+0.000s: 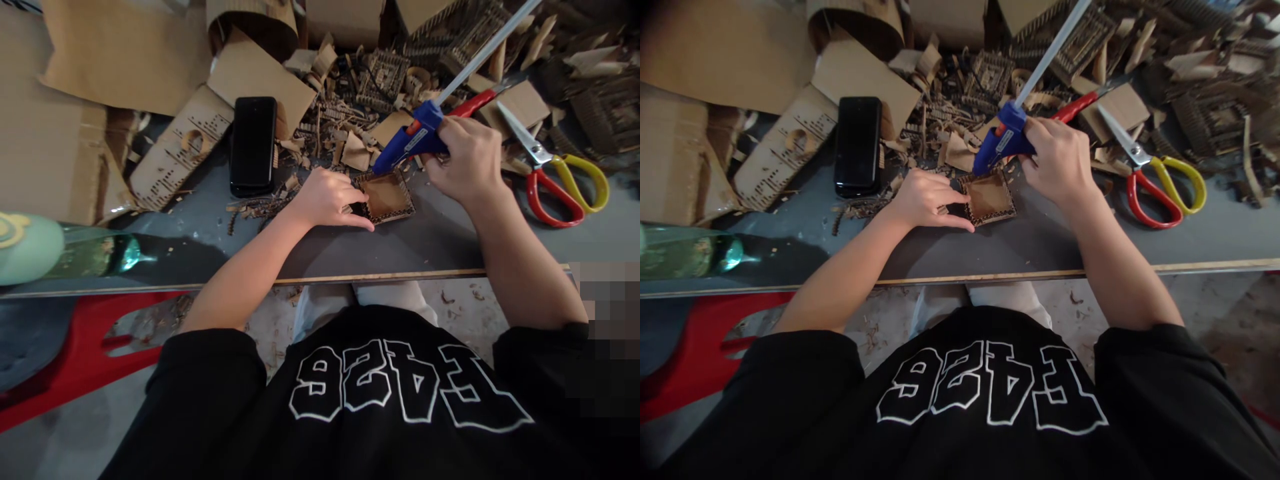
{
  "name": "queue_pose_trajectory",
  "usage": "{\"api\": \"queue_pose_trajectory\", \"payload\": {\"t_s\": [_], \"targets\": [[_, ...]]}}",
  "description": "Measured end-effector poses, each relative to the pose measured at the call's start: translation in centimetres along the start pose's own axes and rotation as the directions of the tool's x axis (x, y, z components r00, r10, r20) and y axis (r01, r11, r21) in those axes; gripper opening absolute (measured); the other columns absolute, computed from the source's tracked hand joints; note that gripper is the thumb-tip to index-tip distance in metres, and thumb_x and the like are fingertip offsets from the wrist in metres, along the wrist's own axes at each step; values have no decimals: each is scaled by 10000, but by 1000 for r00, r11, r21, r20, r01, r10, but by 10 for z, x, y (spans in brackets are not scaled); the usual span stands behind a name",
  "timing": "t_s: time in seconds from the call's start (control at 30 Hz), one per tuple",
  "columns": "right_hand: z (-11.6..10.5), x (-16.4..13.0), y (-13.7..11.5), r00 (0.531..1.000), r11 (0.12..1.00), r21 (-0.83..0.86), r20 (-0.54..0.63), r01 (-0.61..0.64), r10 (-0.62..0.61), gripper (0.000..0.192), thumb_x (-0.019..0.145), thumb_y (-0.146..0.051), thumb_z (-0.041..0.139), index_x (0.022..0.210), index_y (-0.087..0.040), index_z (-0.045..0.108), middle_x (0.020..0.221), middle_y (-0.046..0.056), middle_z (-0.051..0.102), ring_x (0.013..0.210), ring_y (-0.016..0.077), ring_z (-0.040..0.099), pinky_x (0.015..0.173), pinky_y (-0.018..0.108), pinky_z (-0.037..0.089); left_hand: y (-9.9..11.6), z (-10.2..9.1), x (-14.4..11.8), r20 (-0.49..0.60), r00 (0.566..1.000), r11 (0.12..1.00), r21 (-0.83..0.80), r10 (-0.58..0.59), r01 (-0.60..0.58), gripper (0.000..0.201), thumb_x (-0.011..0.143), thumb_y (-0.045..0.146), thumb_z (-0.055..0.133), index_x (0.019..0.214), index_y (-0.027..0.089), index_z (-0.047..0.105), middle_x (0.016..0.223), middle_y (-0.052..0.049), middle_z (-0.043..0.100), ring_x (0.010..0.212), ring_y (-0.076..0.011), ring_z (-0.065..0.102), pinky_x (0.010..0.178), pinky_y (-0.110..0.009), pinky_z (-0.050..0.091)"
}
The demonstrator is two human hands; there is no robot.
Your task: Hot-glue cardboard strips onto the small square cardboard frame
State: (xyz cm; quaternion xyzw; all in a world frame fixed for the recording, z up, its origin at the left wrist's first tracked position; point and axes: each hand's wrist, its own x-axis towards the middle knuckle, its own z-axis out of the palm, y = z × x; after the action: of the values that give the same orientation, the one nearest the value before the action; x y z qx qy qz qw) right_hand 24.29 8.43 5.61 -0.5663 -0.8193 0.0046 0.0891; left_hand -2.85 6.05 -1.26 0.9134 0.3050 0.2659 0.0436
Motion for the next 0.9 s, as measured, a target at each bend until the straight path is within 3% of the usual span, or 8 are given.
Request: {"api": "queue_pose_trajectory", "payload": {"t_s": [0.57, 0.9], "targets": [[-12, -3, 23, 996, 998, -28, -66, -55, 53, 386, 834, -302, 584, 1202, -244, 686, 1253, 144, 752, 1210, 363, 709, 961, 461, 553, 1, 0, 0, 6, 1000, 1000, -5, -22, 22, 903, 844, 1020, 456, 920, 214, 856, 594, -44, 672, 596, -200, 677, 594, -292, 399], [-3, 4, 37, 988, 996, -88, -150, 29, -42, 331, 776, -282, 611, 1094, -219, 679, 1216, 137, 776, 1150, 377, 736, 862, 439, 546, 0, 1, -1, -8, 1000, 1000, 18, 19, -19, 881, 891, 976, 462, 963, 199, 869, 585, -47, 667, 594, -189, 671, 596, -266, 362]]}}
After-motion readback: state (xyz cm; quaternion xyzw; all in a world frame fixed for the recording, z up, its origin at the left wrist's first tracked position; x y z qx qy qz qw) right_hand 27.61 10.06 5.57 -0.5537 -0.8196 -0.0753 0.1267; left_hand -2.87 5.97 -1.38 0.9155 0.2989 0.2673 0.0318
